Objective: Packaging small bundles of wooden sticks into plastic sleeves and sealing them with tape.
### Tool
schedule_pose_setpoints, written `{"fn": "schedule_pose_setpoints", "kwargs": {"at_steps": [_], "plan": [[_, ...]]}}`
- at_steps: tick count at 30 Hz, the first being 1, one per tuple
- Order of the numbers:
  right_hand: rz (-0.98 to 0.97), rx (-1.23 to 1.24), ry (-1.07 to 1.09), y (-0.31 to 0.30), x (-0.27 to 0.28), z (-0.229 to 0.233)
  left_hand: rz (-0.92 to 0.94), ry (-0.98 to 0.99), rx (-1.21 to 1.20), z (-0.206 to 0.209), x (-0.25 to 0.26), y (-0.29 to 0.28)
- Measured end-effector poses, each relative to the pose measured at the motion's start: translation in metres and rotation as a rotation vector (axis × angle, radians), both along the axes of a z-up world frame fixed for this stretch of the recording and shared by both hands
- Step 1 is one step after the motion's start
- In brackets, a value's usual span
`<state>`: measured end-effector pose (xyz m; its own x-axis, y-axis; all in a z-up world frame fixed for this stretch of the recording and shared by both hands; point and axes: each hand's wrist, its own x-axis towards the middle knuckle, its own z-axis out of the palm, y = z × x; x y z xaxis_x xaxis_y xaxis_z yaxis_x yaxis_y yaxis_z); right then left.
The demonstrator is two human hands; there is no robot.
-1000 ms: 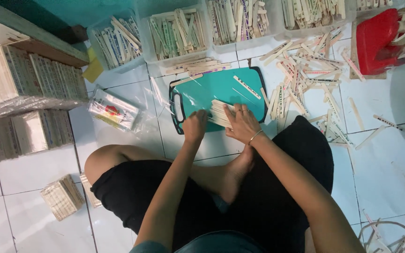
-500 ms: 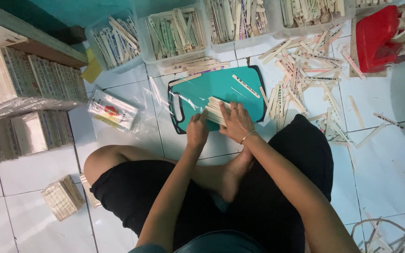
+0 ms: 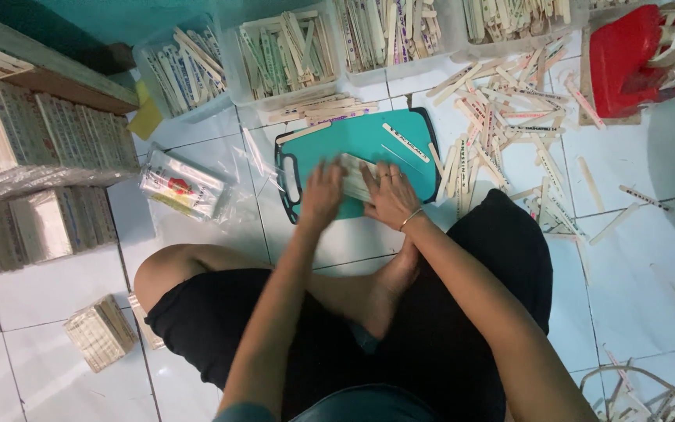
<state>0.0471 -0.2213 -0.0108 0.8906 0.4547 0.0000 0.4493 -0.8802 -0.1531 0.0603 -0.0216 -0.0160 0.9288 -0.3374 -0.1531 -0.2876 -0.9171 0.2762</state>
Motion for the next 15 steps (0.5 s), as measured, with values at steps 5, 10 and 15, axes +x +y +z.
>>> {"fn": "schedule_pose_setpoints", "kwargs": {"at_steps": [5,10,15], "plan": [[0.107,0.075,-0.091,0.004,0.004,-0.002,-0.407,-0.017,0.1,0.001,0.029,0.022],[0.1,0.032,-0.047,0.011,0.002,-0.018,-0.384,-0.057,-0.064,-0.014,0.024,0.0],[0.09,0.058,-0.021,0.007,0.007,-0.023,-0.342,0.048,0.014,-0.028,0.034,0.021]]}}
